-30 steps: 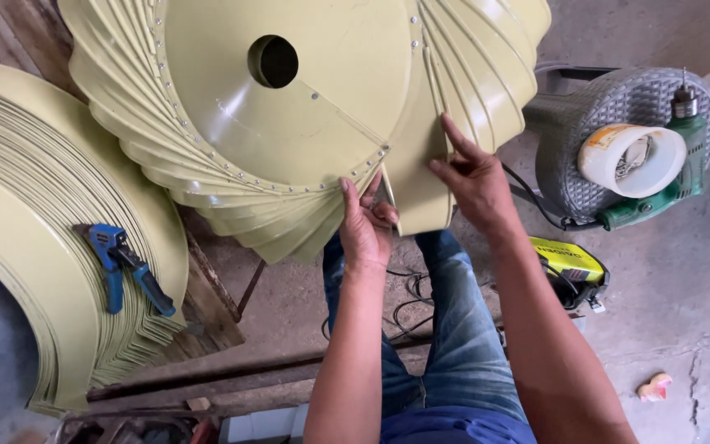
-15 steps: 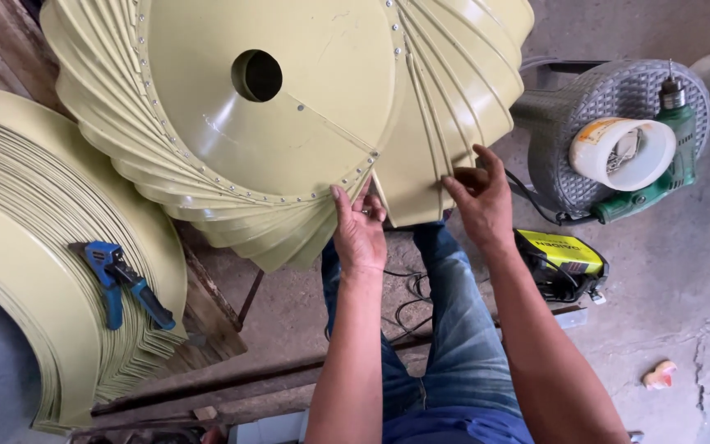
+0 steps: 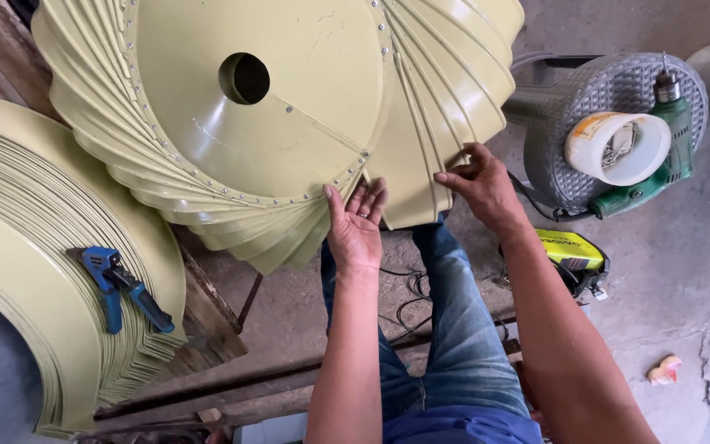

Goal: The recorder is assembling the metal fins of a turbine ventilator onto a central hub using a rivet gun and a drill.

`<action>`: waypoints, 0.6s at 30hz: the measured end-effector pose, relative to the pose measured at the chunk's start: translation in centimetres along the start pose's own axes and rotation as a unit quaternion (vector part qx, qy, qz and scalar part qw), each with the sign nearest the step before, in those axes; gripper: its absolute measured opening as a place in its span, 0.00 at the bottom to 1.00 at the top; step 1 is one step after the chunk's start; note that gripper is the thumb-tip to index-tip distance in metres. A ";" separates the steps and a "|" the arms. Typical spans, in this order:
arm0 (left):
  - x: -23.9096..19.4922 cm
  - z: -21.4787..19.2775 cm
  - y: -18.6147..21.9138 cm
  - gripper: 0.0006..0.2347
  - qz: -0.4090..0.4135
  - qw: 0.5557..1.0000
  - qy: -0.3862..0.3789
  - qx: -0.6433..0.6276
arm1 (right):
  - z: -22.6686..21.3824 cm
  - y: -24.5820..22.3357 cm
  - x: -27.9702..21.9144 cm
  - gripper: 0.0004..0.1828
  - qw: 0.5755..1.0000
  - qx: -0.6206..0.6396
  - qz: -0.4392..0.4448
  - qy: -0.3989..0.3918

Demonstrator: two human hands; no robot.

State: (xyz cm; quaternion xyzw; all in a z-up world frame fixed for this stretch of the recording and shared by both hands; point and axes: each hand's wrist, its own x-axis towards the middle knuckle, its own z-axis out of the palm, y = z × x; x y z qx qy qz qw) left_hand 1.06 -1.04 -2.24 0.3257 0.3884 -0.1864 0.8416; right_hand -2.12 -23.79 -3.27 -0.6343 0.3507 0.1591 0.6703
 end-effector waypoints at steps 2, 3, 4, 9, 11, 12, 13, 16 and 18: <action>0.1 0.3 -0.1 0.31 0.005 1.000 -0.004 -0.018 | 0.0 -0.1 -0.1 0.32 1.000 -0.001 -0.014 -0.001; 0.0 0.3 -0.1 0.31 0.005 1.000 -0.004 -0.018 | -0.1 0.4 0.0 0.32 1.000 -0.001 -0.014 -0.002; 0.0 0.3 -0.1 0.31 0.008 1.000 -0.003 -0.019 | -0.2 1.0 0.1 0.28 1.000 0.006 -0.028 0.001; 0.0 0.4 -0.1 0.31 0.011 1.000 -0.001 -0.022 | -0.6 0.8 0.1 0.20 0.998 -0.037 -0.046 0.016; 0.0 0.4 -0.1 0.31 0.009 1.000 -0.004 -0.024 | -0.7 0.7 0.3 0.19 0.999 -0.008 -0.037 0.006; 0.0 0.5 0.0 0.31 0.010 1.000 -0.003 -0.024 | -0.8 0.7 0.4 0.19 0.999 -0.008 -0.037 0.005; -0.1 0.6 0.0 0.31 0.009 1.000 -0.003 -0.023 | -0.9 0.7 0.4 0.19 0.999 -0.013 -0.034 0.003; -0.1 0.6 0.0 0.31 0.008 1.000 -0.006 -0.024 | -1.2 1.1 0.5 0.20 0.999 -0.042 -0.024 0.004; -0.1 0.5 0.1 0.31 0.008 1.000 -0.008 -0.024 | -0.9 0.2 0.2 0.21 0.998 -0.065 -0.016 0.006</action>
